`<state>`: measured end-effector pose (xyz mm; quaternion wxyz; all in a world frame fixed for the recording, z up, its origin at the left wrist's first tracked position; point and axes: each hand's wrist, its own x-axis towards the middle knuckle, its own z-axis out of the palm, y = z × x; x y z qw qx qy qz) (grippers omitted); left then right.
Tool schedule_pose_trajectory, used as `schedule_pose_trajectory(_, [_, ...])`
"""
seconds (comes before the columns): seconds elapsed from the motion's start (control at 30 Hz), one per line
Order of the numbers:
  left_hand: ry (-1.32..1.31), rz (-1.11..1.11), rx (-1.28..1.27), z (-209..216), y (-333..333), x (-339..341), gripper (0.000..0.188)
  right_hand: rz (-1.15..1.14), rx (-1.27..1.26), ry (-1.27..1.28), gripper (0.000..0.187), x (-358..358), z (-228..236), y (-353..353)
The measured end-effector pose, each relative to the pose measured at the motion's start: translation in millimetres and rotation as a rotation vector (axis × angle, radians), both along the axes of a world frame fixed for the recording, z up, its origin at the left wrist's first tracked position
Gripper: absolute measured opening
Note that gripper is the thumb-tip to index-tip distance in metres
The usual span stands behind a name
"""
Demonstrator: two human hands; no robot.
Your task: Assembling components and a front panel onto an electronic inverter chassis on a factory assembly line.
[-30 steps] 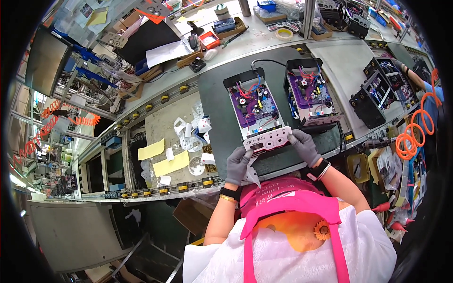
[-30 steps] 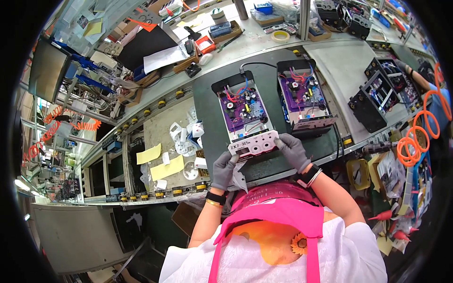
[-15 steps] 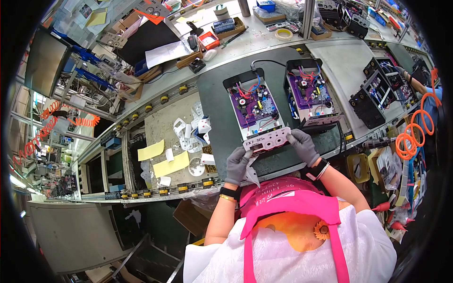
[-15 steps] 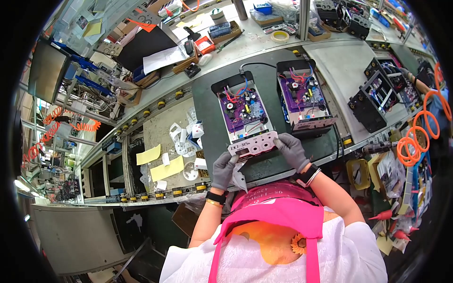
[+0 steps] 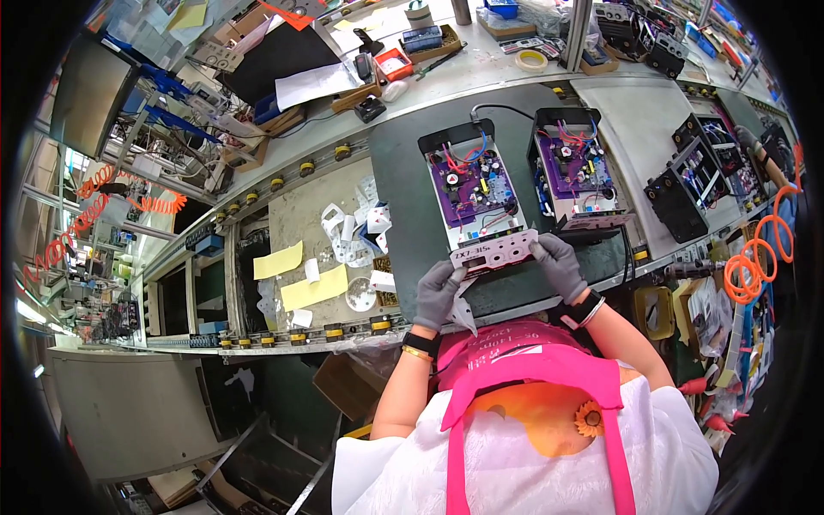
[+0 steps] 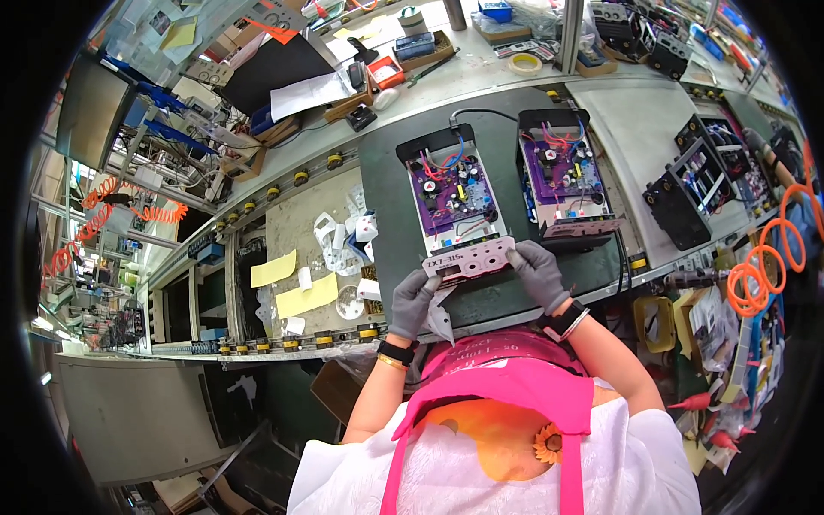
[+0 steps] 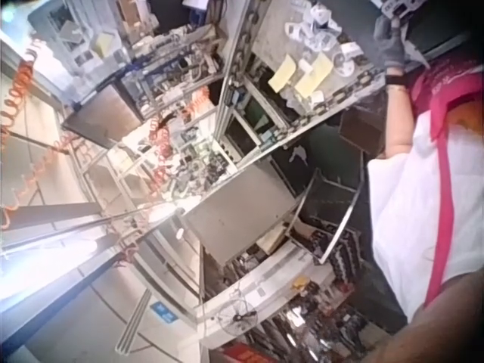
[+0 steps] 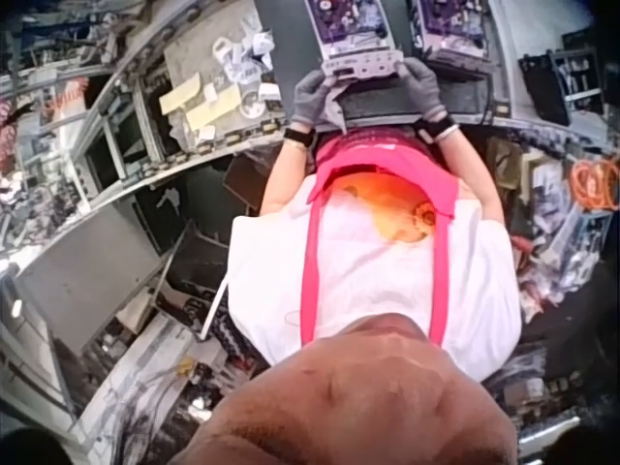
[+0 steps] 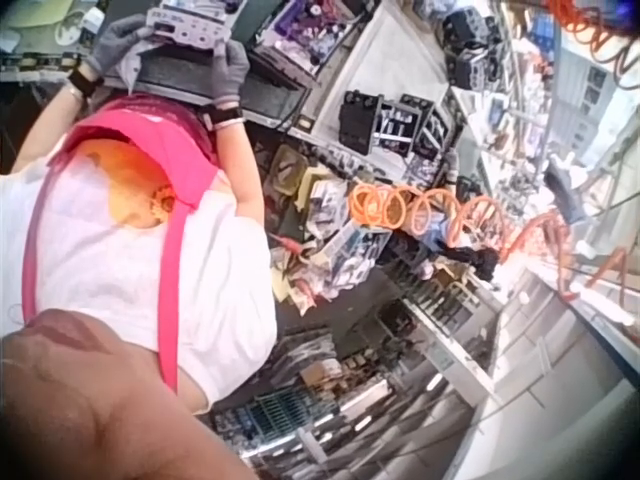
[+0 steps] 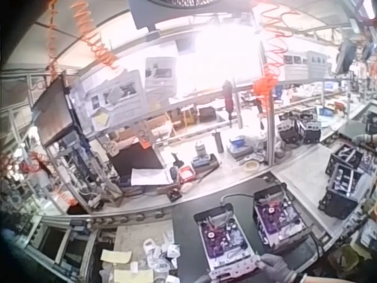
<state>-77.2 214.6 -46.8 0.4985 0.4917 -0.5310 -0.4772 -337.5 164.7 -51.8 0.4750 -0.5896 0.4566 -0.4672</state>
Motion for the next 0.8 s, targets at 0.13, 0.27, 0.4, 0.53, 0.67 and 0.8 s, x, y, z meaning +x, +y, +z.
schedule_pose_trajectory(0.13, [0.043, -0.011, 0.023, 0.5, 0.9, 0.9, 0.022, -0.002, -0.004, 0.002, 0.017, 0.3, 2.0, 1.2])
schedule_pose_trajectory(0.27, [0.022, -0.008, 0.025, 0.3, 1.0, 1.4, 0.022, 0.0, -0.002, 0.026, 0.017, -0.3, 1.6, 0.8])
schedule_pose_trajectory(0.4, [0.074, 0.022, 0.032, -4.8, -0.6, -1.5, 0.021, -0.01, -0.008, -0.013, 0.017, 0.0, -1.0, -0.7])
schedule_pose_trajectory(0.53, [0.026, 0.052, 0.012, -9.9, -1.9, -3.0, 0.021, -0.026, -0.006, 0.011, 0.019, 1.2, -2.6, -1.8])
schedule_pose_trajectory(0.67, [-0.064, 0.099, 0.006, -9.8, -3.0, -3.4, 0.017, -0.056, -0.02, 0.007, 0.02, 3.6, -3.5, -3.0])
schedule_pose_trajectory(0.8, [-0.206, 0.108, -0.031, -3.9, -4.4, -2.7, 0.024, -0.089, -0.031, 0.028, 0.02, 5.6, -3.8, -2.7])
